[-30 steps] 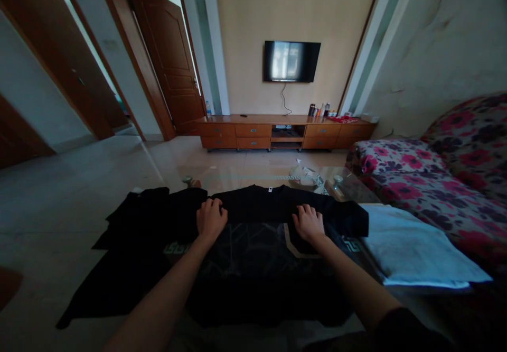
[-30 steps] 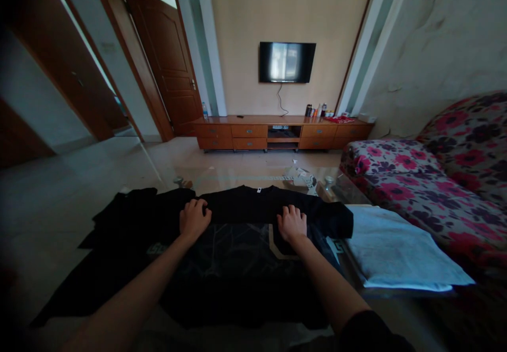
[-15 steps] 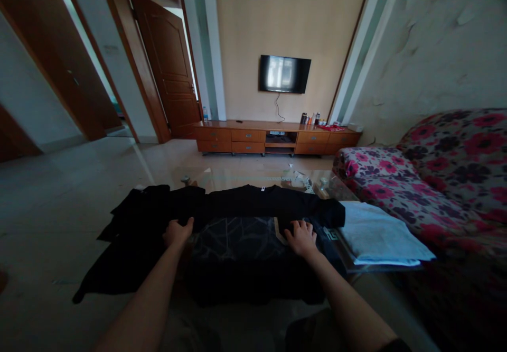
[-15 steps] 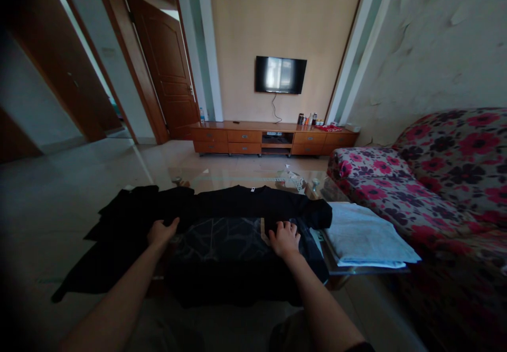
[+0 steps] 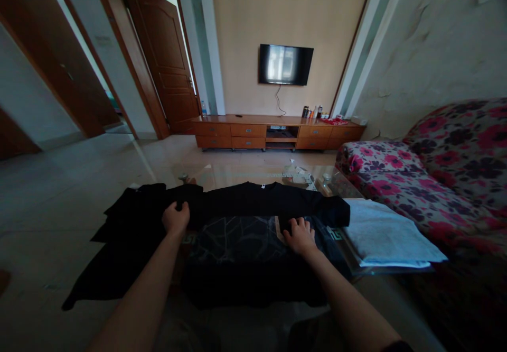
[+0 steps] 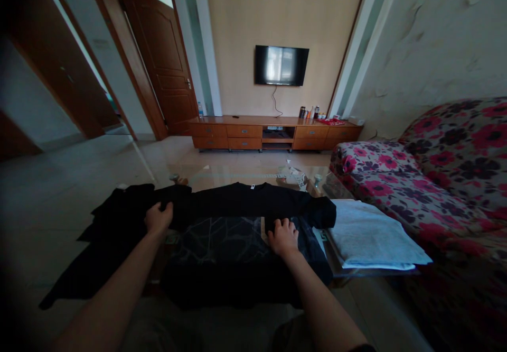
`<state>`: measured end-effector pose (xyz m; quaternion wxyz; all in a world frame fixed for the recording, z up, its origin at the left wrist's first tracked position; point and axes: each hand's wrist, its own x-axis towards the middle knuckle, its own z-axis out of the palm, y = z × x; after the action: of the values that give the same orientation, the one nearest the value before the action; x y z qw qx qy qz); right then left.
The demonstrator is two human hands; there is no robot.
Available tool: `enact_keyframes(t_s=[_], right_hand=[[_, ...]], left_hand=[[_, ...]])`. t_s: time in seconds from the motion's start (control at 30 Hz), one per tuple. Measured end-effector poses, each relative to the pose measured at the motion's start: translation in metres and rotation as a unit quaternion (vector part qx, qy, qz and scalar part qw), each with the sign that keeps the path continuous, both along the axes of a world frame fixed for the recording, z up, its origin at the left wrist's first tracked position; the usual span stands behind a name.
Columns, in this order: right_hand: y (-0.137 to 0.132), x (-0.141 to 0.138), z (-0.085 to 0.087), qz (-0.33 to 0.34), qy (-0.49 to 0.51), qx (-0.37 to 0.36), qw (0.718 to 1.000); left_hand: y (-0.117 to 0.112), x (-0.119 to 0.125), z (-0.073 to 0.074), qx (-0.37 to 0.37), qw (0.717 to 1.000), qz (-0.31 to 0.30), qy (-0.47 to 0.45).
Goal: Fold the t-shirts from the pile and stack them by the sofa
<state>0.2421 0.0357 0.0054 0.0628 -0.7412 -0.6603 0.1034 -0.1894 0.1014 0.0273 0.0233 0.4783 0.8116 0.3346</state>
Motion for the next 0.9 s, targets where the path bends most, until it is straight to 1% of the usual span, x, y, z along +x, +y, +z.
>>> enact_keyframes(t_s=[0.03, 0.07, 0.1, 0.17, 0.2, 0.27, 0.3, 0.37, 0.43, 0.5, 0.6, 0.7, 0.73, 0.77, 0.87, 0.9], right_hand=[[0.0, 0.0, -0.001, 0.002, -0.001, 0.002, 1.0], [0.001, 0.001, -0.001, 0.005, -0.002, 0.004, 1.0], [0.001, 0.001, -0.001, 0.008, -0.002, 0.005, 1.0], [-0.001, 0.001, -0.001, 0.012, -0.004, 0.005, 1.0], [-0.001, 0.002, 0.0, 0.013, -0.006, 0.003, 1.0], [-0.004, 0.002, 0.001, 0.017, -0.011, 0.002, 1.0], [-0.005, 0.003, 0.001, 0.02, -0.014, 0.003, 1.0], [-0.007, 0.004, 0.002, 0.027, -0.017, 0.006, 0.999], [-0.008, 0.004, 0.002, 0.029, -0.02, 0.009, 0.999], [-0.007, 0.003, 0.001, 0.029, -0.023, 0.012, 0.999], [-0.007, 0.002, 0.001, 0.028, -0.03, 0.015, 0.999], [-0.007, 0.0, 0.0, 0.025, -0.041, 0.018, 0.999], [-0.007, 0.0, 0.0, 0.024, -0.043, 0.019, 0.999], [-0.007, 0.0, -0.001, 0.025, -0.044, 0.021, 0.999], [-0.007, 0.0, -0.001, 0.027, -0.041, 0.022, 0.999], [-0.008, 0.0, -0.001, 0.026, -0.04, 0.023, 0.999]], left_hand=[[-0.002, 0.008, 0.007, 0.023, 0.998, 0.015, 0.048], [-0.004, 0.018, 0.013, 0.046, 0.994, 0.009, 0.098], [-0.007, 0.03, 0.018, 0.056, 0.987, -0.025, 0.148], [-0.015, 0.057, 0.023, 0.045, 0.965, -0.11, 0.233], [-0.018, 0.071, 0.021, 0.029, 0.951, -0.166, 0.261], [-0.024, 0.094, 0.013, -0.006, 0.917, -0.279, 0.284], [-0.025, 0.102, 0.006, -0.02, 0.903, -0.321, 0.285], [-0.028, 0.11, -0.01, -0.036, 0.884, -0.372, 0.28], [-0.028, 0.111, -0.026, -0.038, 0.879, -0.389, 0.275], [-0.029, 0.108, -0.04, -0.045, 0.879, -0.392, 0.269], [-0.028, 0.108, -0.052, -0.066, 0.889, -0.377, 0.251], [-0.027, 0.114, -0.058, -0.059, 0.91, -0.338, 0.235], [-0.027, 0.117, -0.059, -0.062, 0.912, -0.336, 0.227], [-0.027, 0.119, -0.06, -0.074, 0.911, -0.344, 0.216], [-0.027, 0.12, -0.06, -0.125, 0.889, -0.406, 0.174], [-0.027, 0.118, -0.059, -0.129, 0.885, -0.416, 0.162]])
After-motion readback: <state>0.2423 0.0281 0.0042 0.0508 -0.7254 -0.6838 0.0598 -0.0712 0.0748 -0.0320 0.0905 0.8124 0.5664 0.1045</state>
